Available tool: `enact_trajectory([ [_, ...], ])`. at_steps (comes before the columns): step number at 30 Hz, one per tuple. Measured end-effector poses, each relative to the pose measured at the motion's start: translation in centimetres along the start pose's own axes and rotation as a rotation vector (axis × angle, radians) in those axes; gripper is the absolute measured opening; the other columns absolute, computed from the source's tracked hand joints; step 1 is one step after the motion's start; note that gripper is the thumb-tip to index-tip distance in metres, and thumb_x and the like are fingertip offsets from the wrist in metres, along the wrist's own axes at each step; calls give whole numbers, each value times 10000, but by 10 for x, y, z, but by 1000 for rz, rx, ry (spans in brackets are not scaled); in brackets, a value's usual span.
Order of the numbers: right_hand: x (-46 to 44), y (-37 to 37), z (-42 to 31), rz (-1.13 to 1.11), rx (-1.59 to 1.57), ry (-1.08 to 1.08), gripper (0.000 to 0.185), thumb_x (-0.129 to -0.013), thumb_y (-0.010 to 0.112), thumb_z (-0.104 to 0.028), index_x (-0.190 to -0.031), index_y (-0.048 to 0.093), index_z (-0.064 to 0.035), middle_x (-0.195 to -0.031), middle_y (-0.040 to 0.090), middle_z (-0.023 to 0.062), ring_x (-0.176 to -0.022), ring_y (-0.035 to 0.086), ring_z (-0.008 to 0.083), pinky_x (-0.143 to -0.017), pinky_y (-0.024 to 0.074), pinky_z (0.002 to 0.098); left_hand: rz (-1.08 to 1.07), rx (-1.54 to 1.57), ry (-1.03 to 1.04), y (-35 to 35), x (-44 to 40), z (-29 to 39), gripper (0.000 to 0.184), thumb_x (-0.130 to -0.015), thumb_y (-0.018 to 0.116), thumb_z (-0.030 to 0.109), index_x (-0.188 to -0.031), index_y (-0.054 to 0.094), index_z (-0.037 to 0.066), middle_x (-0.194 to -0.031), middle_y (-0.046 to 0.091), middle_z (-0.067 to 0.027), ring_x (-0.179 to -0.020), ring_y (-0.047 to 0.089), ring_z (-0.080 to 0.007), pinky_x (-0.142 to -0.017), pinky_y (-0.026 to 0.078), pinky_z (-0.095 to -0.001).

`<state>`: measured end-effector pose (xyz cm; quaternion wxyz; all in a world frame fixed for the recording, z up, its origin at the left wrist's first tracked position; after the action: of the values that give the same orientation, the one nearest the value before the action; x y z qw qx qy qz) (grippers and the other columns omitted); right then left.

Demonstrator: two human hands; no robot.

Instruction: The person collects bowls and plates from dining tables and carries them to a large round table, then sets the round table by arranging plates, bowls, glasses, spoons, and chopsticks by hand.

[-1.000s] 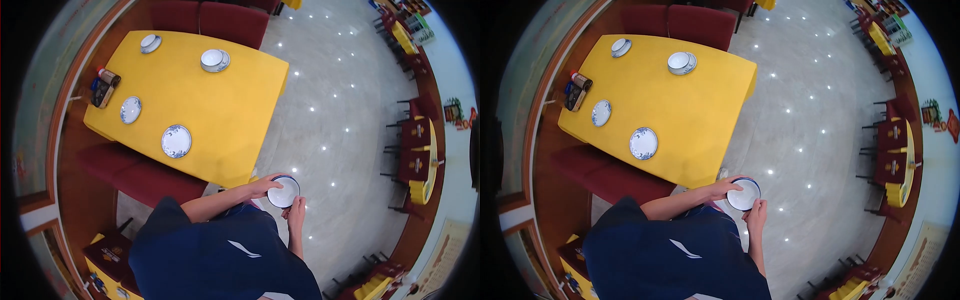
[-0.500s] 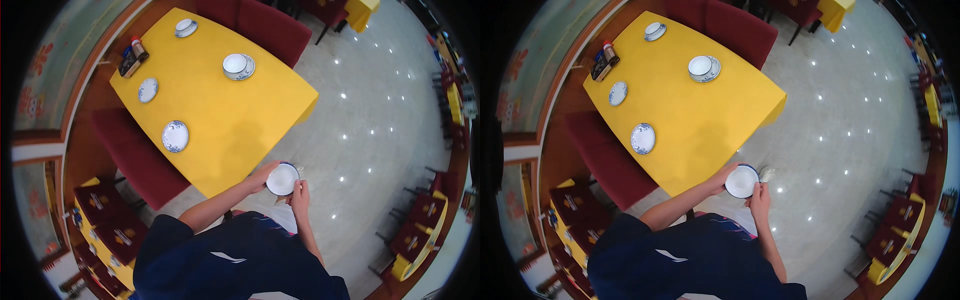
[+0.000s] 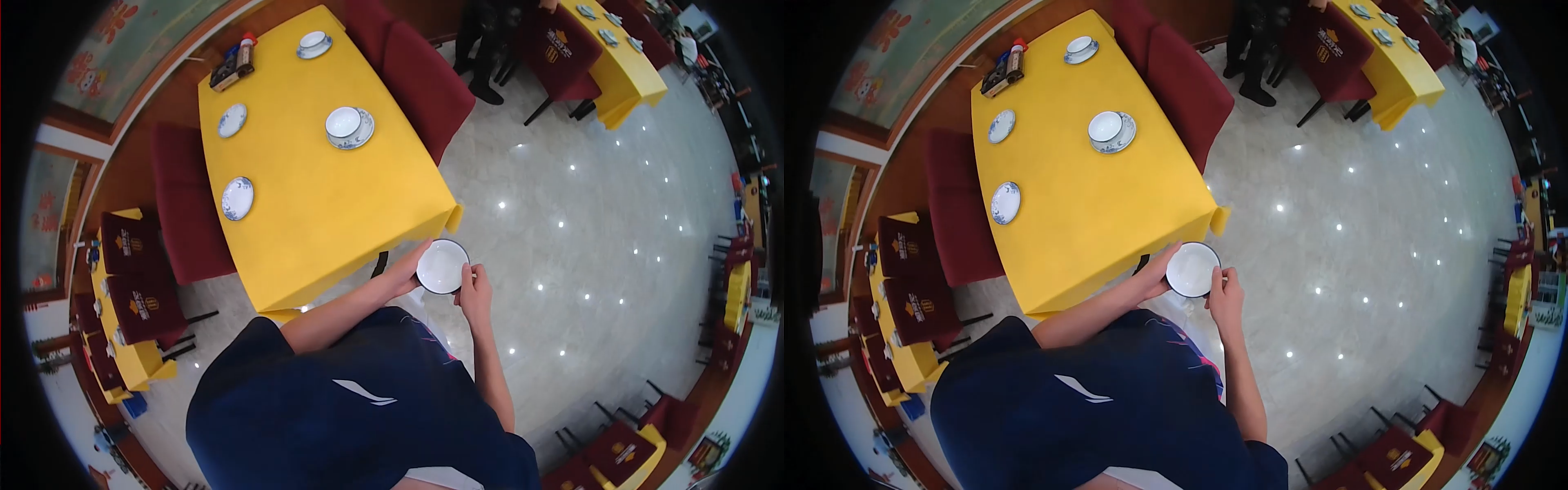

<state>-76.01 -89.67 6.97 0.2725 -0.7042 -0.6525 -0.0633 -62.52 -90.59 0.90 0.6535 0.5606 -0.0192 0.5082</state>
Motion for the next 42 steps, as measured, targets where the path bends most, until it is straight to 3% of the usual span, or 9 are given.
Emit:
enact_trajectory([
  [4, -70, -22, -21, -118, 19, -40, 258, -975, 509, -253, -958, 498, 5, -579, 581, 75, -425, 519, 102, -391, 362, 252, 25, 58, 125, 16, -61, 32, 404, -978, 496, 308, -1306, 478, 72, -1252, 559, -90, -1128, 573, -209, -908, 502, -360],
  [7, -130, -27, -29, -212, 55, -59, 255, -964, 530, -235, -1016, 491, 12, -606, 595, 77, -443, 538, 105, -396, 369, 249, 71, 76, 160, 11, -111, 56, 476, -866, 571, 62, -1326, 448, 52, -1253, 543, -122, -1131, 567, -251, -928, 499, -376],
  [13, -220, -26, -63, -460, 98, 3, 407, -944, 553, -233, -1248, 452, 19, -744, 645, 118, -544, 616, 150, -478, 458, 267, 119, 339, 194, -5, -196, 86, 495, -795, 541, 73, -1279, 473, -4, -1190, 592, -162, -1081, 599, -291, -957, 481, -426],
  [16, -265, -34, -88, -551, 140, -2, 411, -945, 553, -233, -1268, 450, 0, -759, 643, 118, -564, 623, 148, -502, 468, 273, 202, 468, 230, -6, -208, 129, 497, -796, 541, 97, -1275, 465, -9, -1209, 579, -179, -1111, 584, -321, -984, 464, -451],
  [25, -429, -27, -127, -839, 232, -29, 314, -964, 520, -206, -1219, 494, -24, -750, 631, 93, -559, 585, 121, -544, 470, 260, 651, 810, 866, -102, -183, 219, 447, -885, 561, 142, -1284, 442, -24, -1250, 549, -190, -1151, 557, -329, -971, 481, -473],
  [31, -541, 11, -200, -1169, 361, -175, 298, -994, 442, -273, -1118, 557, -27, -745, 634, 74, -514, 552, 113, -445, 405, 234, 902, 1018, 1167, -55, -159, 187, 481, -871, 559, 138, -1315, 424, 12, -1272, 531, -172, -1177, 531, -339, -963, 470, -519],
  [33, -578, 44, -209, -1319, 494, -60, 351, -985, 449, -322, -962, 594, -3, -698, 624, 84, -459, 517, 116, -436, 420, 264, 984, 1109, 1275, -35, -159, 158, 498, -861, 556, 134, -1331, 421, 40, -1278, 531, -158, -1188, 522, -339, -969, 463, -521],
  [37, -606, 134, -301, -1395, 515, -227, 377, -988, 432, -354, -846, 588, -41, -638, 605, 56, -421, 475, 99, -403, 365, 241, 1031, 1234, 1398, -1, -188, 129, 518, -846, 541, 119, -1342, 414, 40, -1291, 528, -155, -1193, 523, -347, -969, 464, -530],
  [42, -596, 215, -376, -1411, 397, -222, 343, -985, 445, -349, -854, 592, -68, -638, 594, 24, -423, 457, 58, -375, 290, 213, 1036, 1321, 1493, -3, -226, 136, 536, -822, 524, 86, -1343, 413, 26, -1291, 526, -168, -1180, 533, -353, -974, 466, -525],
])
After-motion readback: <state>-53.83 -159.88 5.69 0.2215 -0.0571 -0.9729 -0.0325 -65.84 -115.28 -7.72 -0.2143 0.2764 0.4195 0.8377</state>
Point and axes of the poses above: each hand's wrist, its own x-axis away from the middle knuckle, its own y-axis out of the palm, z = x × y, the point moved 10 cm from there along -x, towards the middle knuckle
